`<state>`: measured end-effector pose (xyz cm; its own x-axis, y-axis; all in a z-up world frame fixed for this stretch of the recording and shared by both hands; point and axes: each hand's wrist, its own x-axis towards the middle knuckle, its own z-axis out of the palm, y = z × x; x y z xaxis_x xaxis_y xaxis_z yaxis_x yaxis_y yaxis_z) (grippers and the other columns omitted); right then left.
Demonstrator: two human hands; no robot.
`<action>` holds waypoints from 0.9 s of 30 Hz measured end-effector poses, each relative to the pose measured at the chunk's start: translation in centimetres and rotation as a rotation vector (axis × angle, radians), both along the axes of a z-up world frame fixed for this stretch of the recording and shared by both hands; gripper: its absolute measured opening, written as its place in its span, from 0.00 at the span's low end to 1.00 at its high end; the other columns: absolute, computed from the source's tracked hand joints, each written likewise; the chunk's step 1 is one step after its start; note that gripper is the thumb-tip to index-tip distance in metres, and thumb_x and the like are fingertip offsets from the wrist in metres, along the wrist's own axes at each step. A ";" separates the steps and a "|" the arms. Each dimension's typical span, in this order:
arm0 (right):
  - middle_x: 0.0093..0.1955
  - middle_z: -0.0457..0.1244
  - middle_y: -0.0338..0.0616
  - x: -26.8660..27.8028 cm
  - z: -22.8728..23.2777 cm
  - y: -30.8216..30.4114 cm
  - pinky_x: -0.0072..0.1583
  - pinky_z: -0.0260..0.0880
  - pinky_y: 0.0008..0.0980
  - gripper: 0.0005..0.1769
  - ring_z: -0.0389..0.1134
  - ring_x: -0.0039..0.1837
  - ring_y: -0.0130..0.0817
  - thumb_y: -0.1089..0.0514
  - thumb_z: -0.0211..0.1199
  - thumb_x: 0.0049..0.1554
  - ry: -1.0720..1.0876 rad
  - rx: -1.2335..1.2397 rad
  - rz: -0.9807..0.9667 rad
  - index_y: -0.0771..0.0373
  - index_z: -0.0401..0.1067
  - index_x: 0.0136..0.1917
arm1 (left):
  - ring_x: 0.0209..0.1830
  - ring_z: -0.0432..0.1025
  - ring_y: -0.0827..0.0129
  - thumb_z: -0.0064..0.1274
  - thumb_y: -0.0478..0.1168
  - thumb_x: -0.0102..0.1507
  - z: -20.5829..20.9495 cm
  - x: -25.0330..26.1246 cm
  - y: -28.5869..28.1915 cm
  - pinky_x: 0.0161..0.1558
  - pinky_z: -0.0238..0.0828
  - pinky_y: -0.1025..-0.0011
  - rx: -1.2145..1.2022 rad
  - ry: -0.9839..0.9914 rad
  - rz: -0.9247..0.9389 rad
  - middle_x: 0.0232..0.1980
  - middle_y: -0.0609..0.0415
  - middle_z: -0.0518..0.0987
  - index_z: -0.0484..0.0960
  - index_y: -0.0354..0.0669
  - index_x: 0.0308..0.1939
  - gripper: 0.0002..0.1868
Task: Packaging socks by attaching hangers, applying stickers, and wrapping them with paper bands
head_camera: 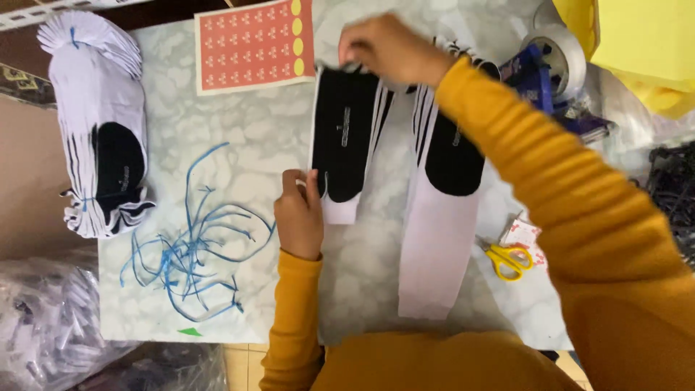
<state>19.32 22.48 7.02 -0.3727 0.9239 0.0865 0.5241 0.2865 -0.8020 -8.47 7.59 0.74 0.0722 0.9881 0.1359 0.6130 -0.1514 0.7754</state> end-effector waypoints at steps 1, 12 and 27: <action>0.49 0.70 0.39 0.0 -1.8 0.5 0.51 0.66 0.29 0.07 0.68 0.47 0.29 0.65 0.57 0.69 0.002 0.077 0.033 0.59 0.75 0.52 | 0.22 0.64 0.51 0.43 0.52 0.73 -0.5 0.3 0.1 0.26 0.58 0.53 -0.015 0.212 0.112 0.21 0.49 0.71 0.68 0.45 0.43 0.15; 0.56 0.70 0.59 15.9 -5.7 -10.4 0.57 0.68 0.44 0.19 0.73 0.51 0.46 0.58 0.68 0.64 -0.521 0.229 -0.301 0.69 0.77 0.66 | 0.44 0.72 0.63 0.47 0.38 0.72 6.5 5.7 -2.1 0.47 0.71 0.68 0.177 -0.164 -0.267 0.49 0.51 0.75 0.72 0.41 0.58 0.11; 0.45 0.63 0.45 10.9 3.9 -19.2 0.49 0.61 0.35 0.11 0.64 0.43 0.35 0.71 0.62 0.62 -0.169 0.241 -0.415 0.67 0.67 0.56 | 0.71 0.68 0.51 0.31 0.77 0.56 2.6 14.4 -0.9 0.69 0.65 0.62 -1.523 -0.966 -0.413 0.72 0.34 0.70 0.66 0.27 0.71 0.59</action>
